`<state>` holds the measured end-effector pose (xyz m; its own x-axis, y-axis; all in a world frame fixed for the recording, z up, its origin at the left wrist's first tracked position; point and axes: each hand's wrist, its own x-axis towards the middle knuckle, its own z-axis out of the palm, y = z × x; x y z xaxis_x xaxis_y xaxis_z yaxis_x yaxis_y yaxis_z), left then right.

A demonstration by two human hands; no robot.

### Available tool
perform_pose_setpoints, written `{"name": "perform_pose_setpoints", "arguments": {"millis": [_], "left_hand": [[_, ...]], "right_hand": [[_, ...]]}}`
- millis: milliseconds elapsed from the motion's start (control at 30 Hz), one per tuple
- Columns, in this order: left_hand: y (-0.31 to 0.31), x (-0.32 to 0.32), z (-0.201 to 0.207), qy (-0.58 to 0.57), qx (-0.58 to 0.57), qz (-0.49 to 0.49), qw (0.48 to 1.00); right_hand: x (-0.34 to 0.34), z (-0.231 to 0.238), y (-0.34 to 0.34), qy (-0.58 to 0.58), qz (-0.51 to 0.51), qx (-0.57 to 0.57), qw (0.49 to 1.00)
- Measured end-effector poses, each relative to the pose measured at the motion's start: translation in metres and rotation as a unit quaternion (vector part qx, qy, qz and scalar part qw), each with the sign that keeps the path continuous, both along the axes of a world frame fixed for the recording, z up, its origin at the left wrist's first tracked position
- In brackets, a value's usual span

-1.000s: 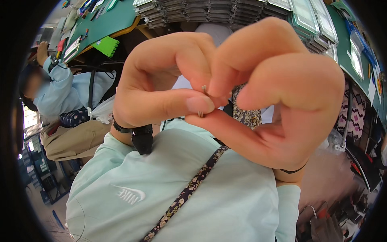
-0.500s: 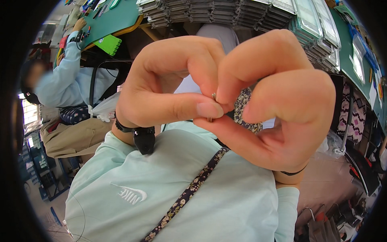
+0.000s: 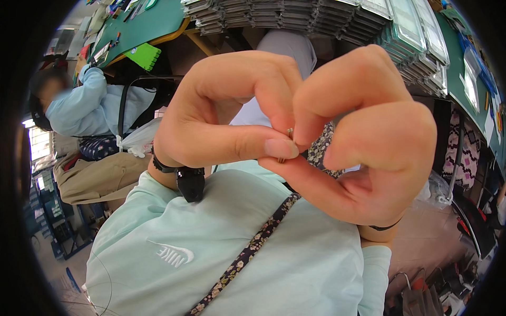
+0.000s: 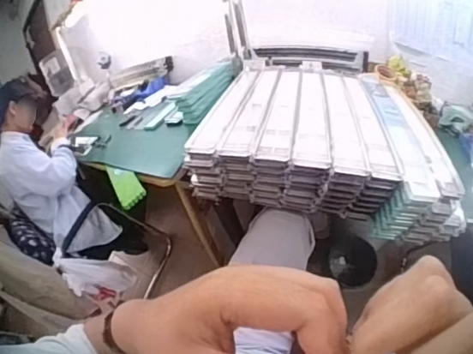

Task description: Assemble and inspect small electronic components at a production workbench.

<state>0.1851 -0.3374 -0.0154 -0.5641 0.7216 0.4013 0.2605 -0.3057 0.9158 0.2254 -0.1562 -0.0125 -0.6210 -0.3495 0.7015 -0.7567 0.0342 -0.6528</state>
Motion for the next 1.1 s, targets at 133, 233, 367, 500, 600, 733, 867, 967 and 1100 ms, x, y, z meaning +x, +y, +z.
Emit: {"name": "perform_pose_setpoints", "arguments": {"millis": [133,233,367,500,600,733,867,967,1100], "left_hand": [[0.0,0.001,0.0,0.003,0.008,0.003,1.0],[0.001,0.0,-0.001,0.018,0.017,-0.002,1.0],[0.0,0.003,0.002,0.005,0.034,-0.005,0.999],[0.002,0.006,0.001,-0.02,0.04,0.003,0.999],[0.004,0.007,-0.002,-0.044,0.056,-0.001,0.997],[0.006,0.011,0.002,-0.057,0.056,-0.003,0.997],[0.008,0.011,0.002,-0.011,0.071,0.01,0.997],[0.009,0.016,0.0,0.036,0.08,0.043,0.995],[0.013,0.016,0.006,0.023,0.097,0.028,0.995]], "right_hand": [[0.004,0.002,-0.001,-0.012,-0.008,0.0,1.0],[0.005,0.001,0.001,-0.007,-0.013,0.003,1.0],[0.002,-0.001,0.002,0.031,0.005,-0.002,1.0],[-0.003,-0.005,0.002,0.079,0.029,-0.011,0.996],[-0.002,-0.01,-0.001,0.092,0.019,-0.027,0.995],[-0.001,-0.013,0.0,0.09,0.008,-0.049,0.995],[-0.007,-0.017,0.002,-0.032,0.121,-0.177,0.976],[-0.01,-0.023,-0.006,-0.101,0.189,-0.256,0.942],[-0.008,-0.023,-0.008,-0.108,0.203,-0.313,0.922]]}}
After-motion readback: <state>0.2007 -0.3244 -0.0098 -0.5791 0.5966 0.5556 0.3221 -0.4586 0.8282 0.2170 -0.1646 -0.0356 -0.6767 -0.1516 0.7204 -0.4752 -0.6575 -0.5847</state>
